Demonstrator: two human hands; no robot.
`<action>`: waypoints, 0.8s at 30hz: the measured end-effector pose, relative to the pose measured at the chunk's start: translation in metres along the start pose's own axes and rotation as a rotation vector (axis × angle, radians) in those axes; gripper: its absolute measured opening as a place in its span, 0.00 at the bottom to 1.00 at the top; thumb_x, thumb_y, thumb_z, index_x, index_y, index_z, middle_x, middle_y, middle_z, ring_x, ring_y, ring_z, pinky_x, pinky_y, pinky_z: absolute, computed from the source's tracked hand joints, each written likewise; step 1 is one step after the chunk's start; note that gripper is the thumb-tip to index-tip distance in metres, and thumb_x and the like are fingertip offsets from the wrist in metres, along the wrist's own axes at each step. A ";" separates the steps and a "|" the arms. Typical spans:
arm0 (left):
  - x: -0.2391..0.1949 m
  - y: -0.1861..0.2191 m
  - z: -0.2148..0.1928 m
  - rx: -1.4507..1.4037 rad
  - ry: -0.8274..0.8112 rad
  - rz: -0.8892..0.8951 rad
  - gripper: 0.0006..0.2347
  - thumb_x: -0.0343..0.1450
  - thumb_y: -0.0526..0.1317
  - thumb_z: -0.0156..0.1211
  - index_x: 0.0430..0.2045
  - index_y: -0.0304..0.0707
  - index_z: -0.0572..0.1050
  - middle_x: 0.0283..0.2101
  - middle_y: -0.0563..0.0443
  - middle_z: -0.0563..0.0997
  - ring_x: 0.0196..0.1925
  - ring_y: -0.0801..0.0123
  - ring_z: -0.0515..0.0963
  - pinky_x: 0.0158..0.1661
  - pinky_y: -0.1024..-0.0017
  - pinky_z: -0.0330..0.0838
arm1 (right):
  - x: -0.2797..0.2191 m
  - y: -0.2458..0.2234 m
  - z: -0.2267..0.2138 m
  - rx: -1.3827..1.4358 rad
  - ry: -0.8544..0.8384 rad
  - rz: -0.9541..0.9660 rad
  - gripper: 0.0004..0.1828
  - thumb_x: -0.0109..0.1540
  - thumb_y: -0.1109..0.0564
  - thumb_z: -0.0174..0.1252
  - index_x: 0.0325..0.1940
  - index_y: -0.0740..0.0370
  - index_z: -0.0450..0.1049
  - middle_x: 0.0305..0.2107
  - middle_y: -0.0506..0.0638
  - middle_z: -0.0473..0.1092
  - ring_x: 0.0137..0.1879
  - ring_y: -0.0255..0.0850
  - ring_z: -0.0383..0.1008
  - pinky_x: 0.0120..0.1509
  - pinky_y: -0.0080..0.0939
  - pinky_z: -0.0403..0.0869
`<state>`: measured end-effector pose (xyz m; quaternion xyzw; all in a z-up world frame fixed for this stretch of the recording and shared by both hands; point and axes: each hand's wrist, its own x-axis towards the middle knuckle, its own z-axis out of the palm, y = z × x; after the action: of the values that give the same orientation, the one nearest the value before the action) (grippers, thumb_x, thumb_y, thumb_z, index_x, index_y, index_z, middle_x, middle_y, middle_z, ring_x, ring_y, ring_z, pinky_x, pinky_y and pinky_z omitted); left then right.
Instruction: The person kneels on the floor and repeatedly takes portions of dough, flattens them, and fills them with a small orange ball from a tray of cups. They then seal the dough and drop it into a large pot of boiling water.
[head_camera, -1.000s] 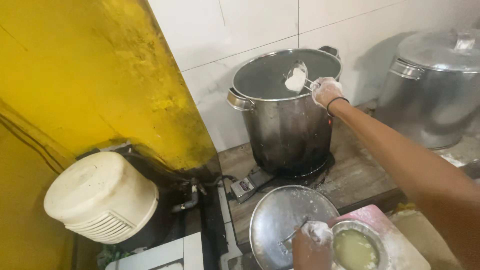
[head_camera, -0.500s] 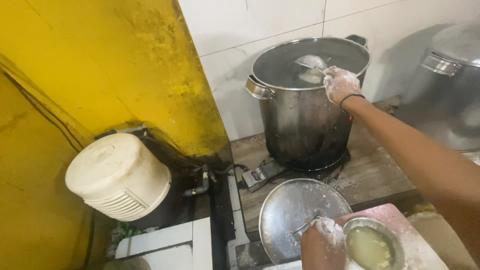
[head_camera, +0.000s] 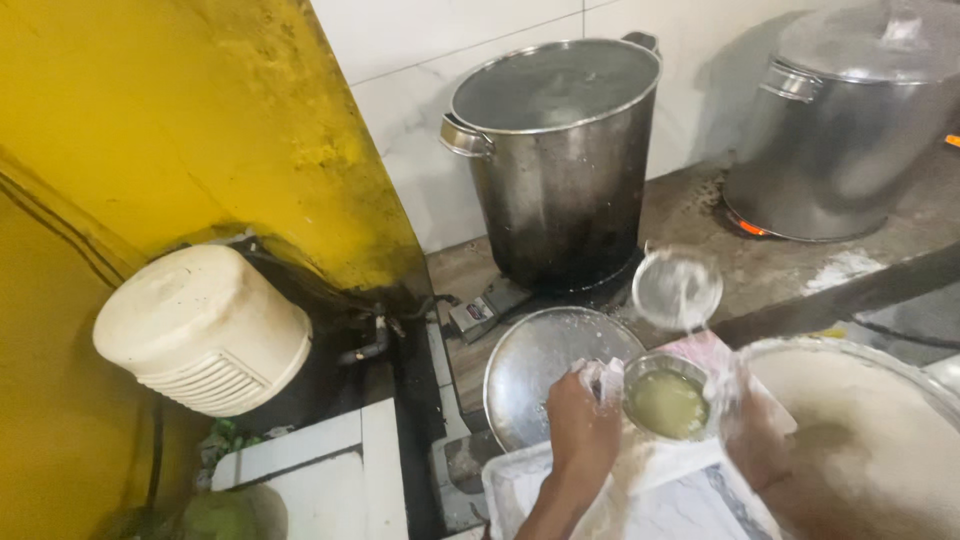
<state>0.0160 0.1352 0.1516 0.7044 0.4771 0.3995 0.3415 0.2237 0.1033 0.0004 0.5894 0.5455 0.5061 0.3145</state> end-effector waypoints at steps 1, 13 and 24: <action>-0.005 0.003 0.003 0.016 -0.021 -0.042 0.19 0.71 0.50 0.46 0.09 0.42 0.67 0.16 0.52 0.71 0.21 0.64 0.69 0.27 0.60 0.59 | -0.031 -0.052 0.007 0.420 -0.339 0.643 0.22 0.66 0.42 0.35 0.47 0.59 0.66 0.42 0.55 0.62 0.49 0.48 0.64 0.50 0.45 0.62; -0.084 -0.020 0.084 -0.503 -0.119 -0.614 0.20 0.66 0.42 0.48 0.52 0.40 0.58 0.48 0.43 0.71 0.51 0.60 0.70 0.52 0.66 0.63 | -0.130 -0.028 -0.017 1.809 0.124 0.761 0.25 0.53 0.60 0.57 0.55 0.67 0.67 0.48 0.61 0.67 0.57 0.53 0.66 0.67 0.46 0.62; -0.083 0.020 0.059 -1.146 0.145 -0.945 0.29 0.72 0.57 0.38 0.65 0.38 0.53 0.68 0.41 0.56 0.69 0.59 0.57 0.67 0.62 0.49 | -0.098 -0.060 -0.115 3.260 -0.352 1.000 0.14 0.60 0.62 0.52 0.48 0.72 0.70 0.42 0.60 0.72 0.53 0.44 0.71 0.65 0.39 0.64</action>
<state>0.0579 0.0447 0.1227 0.1076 0.4674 0.4417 0.7581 0.1070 0.0006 -0.0465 -0.4208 -0.1964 0.5547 0.6904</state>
